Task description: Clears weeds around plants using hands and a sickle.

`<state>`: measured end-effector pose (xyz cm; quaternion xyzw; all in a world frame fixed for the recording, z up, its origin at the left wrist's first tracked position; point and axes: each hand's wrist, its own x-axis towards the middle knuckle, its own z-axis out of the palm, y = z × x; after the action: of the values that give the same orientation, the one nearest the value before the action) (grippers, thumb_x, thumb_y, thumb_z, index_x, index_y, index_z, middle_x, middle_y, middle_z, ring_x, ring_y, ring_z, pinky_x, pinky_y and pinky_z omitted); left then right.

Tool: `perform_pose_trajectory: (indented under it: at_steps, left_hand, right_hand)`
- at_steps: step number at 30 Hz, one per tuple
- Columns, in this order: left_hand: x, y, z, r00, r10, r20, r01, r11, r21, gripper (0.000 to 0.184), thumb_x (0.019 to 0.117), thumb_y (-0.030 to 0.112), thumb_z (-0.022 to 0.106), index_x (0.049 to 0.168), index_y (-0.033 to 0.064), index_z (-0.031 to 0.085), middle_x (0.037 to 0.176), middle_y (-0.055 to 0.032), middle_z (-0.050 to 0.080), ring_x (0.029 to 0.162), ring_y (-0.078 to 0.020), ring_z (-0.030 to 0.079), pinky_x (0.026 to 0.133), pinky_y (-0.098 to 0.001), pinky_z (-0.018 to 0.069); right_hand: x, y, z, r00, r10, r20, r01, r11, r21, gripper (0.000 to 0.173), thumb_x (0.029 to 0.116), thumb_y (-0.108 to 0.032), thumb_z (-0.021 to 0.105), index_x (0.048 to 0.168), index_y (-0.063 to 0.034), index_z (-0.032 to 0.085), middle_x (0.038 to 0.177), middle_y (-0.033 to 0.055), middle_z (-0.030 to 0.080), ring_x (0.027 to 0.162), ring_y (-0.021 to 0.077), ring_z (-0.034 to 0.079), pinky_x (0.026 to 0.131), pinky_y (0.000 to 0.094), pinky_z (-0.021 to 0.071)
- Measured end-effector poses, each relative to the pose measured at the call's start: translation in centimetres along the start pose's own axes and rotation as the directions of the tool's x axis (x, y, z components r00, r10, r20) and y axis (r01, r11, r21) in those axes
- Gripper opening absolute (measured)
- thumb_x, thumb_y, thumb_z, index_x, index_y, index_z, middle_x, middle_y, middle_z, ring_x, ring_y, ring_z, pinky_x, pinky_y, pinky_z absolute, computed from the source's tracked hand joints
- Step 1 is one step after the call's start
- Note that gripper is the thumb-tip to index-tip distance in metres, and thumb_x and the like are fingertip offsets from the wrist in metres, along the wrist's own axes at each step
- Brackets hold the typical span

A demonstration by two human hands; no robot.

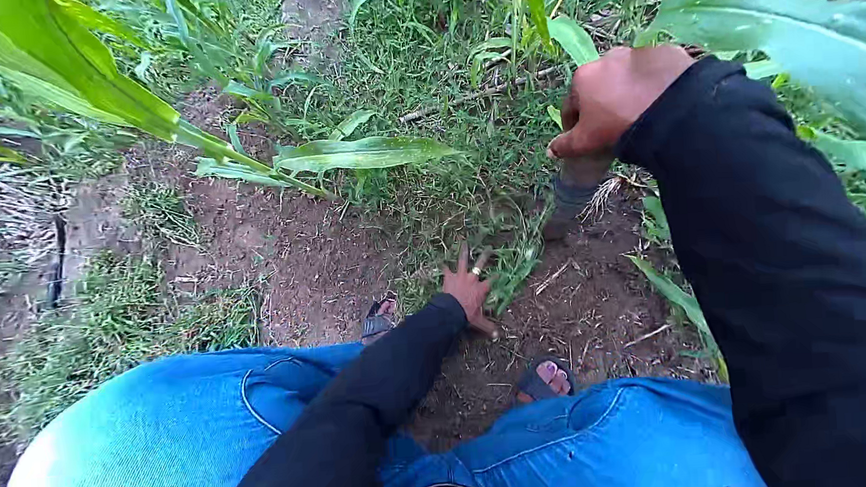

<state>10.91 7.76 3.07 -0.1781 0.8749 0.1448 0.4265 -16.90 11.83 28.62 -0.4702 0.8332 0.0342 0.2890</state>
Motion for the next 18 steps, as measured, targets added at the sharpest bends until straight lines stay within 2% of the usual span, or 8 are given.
perform_pose_trajectory:
  at_steps: [1, 3, 5, 6, 9, 12, 15, 18]
  left_hand:
    - [-1.5, 0.0, 0.7, 0.995, 0.073, 0.062, -0.077, 0.995, 0.066, 0.122, 0.0605, 0.066, 0.09, 0.161, 0.0209, 0.039, 0.175, -0.0132, -0.007, 0.156, -0.0528, -0.011, 0.105, -0.0887, 0.0223]
    - [-3.9, -1.7, 1.5, 0.984, 0.133, 0.119, -0.15, 0.978, 0.148, 0.113, 0.0614, 0.032, 0.098, 0.159, 0.0188, 0.042, 0.175, -0.0119, 0.003, 0.158, -0.0512, -0.001, 0.1, -0.0768, 0.0451]
    - [-5.1, -4.8, 1.4, 0.996, 0.046, 0.071, -0.053, 0.994, 0.096, 0.095, 0.0665, -0.004, 0.087, 0.152, 0.0178, 0.051, 0.174, -0.0125, 0.013, 0.156, -0.0535, 0.007, 0.096, -0.0775, 0.0459]
    - [-5.1, -6.5, 0.9, 0.998, -0.052, 0.029, 0.05, 0.997, 0.063, 0.087, 0.0721, -0.008, 0.081, 0.15, 0.019, 0.052, 0.172, -0.0142, 0.02, 0.154, -0.0548, 0.016, 0.094, -0.0756, 0.0489]
    - [-3.9, -11.2, -1.8, 0.954, -0.289, -0.077, 0.28, 0.954, -0.111, 0.071, 0.0808, 0.004, 0.081, 0.146, 0.0181, 0.059, 0.161, -0.0217, 0.039, 0.14, -0.0551, 0.042, 0.093, -0.0709, 0.0525]
    - [-3.5, -15.9, -5.5, 0.966, -0.22, -0.134, 0.231, 0.97, 0.072, 0.054, 0.0784, 0.01, 0.086, 0.13, 0.0111, 0.07, 0.15, -0.0196, 0.054, 0.133, -0.0504, 0.051, 0.09, -0.0697, 0.0537]
    - [-7.1, -19.8, -11.7, 0.971, -0.234, 0.056, 0.201, 0.916, 0.347, 0.036, 0.0816, 0.014, 0.082, 0.115, 0.0019, 0.073, 0.131, -0.0196, 0.067, 0.125, -0.0449, 0.06, 0.093, -0.0672, 0.0527]
    - [-12.9, -25.8, -13.6, 0.873, -0.429, 0.233, 0.293, 0.843, 0.452, 0.035, 0.0858, 0.016, 0.079, 0.115, -0.0005, 0.069, 0.116, -0.0224, 0.07, 0.113, -0.0432, 0.067, 0.094, -0.0655, 0.0521]
  right_hand:
    - [0.2, 0.0, 0.1, 1.0, -0.008, -0.002, 0.008, 1.0, -0.013, 0.037, 0.0923, -0.035, 0.076, 0.1, 0.0014, 0.072, 0.105, 0.0313, 0.067, 0.106, 0.052, 0.063, 0.083, 0.072, 0.0458]
    - [0.8, 0.2, 0.6, 1.0, -0.017, -0.009, 0.016, 0.998, -0.055, 0.04, 0.0897, -0.04, 0.077, 0.096, -0.0012, 0.072, 0.1, 0.0309, 0.068, 0.102, 0.0531, 0.064, 0.079, 0.0738, 0.0458]
    - [1.0, 0.0, 0.9, 1.0, -0.018, -0.005, 0.017, 0.998, -0.067, 0.042, 0.0882, -0.042, 0.078, 0.096, -0.0017, 0.073, 0.1, 0.0309, 0.068, 0.102, 0.0538, 0.064, 0.079, 0.075, 0.045]
    - [1.0, -0.3, 0.8, 1.0, -0.013, -0.001, 0.013, 0.998, -0.067, 0.041, 0.0882, -0.042, 0.078, 0.097, -0.0017, 0.073, 0.101, 0.0306, 0.068, 0.102, 0.053, 0.064, 0.081, 0.0745, 0.0451]
    - [0.7, -1.2, 0.4, 1.0, 0.012, 0.02, -0.011, 0.998, -0.059, 0.039, 0.0912, -0.038, 0.076, 0.101, -0.0007, 0.072, 0.105, 0.03, 0.068, 0.106, 0.051, 0.064, 0.083, 0.0727, 0.0459]
    - [0.7, -2.0, 0.6, 1.0, -0.003, 0.027, 0.006, 0.995, -0.096, 0.039, 0.0919, -0.039, 0.075, 0.1, -0.0016, 0.073, 0.103, 0.0289, 0.068, 0.104, 0.0501, 0.064, 0.082, 0.0719, 0.0459]
    - [1.0, -1.6, 0.7, 1.0, -0.01, 0.02, 0.011, 0.996, -0.093, 0.04, 0.0911, -0.04, 0.076, 0.102, -0.0021, 0.074, 0.103, 0.029, 0.069, 0.104, 0.0504, 0.065, 0.083, 0.0727, 0.0467]
    - [1.7, -0.1, 0.7, 1.0, 0.018, -0.016, -0.019, 0.998, -0.059, 0.044, 0.0893, -0.043, 0.078, 0.099, -0.0004, 0.073, 0.101, 0.0308, 0.068, 0.104, 0.0527, 0.064, 0.083, 0.0747, 0.0454]
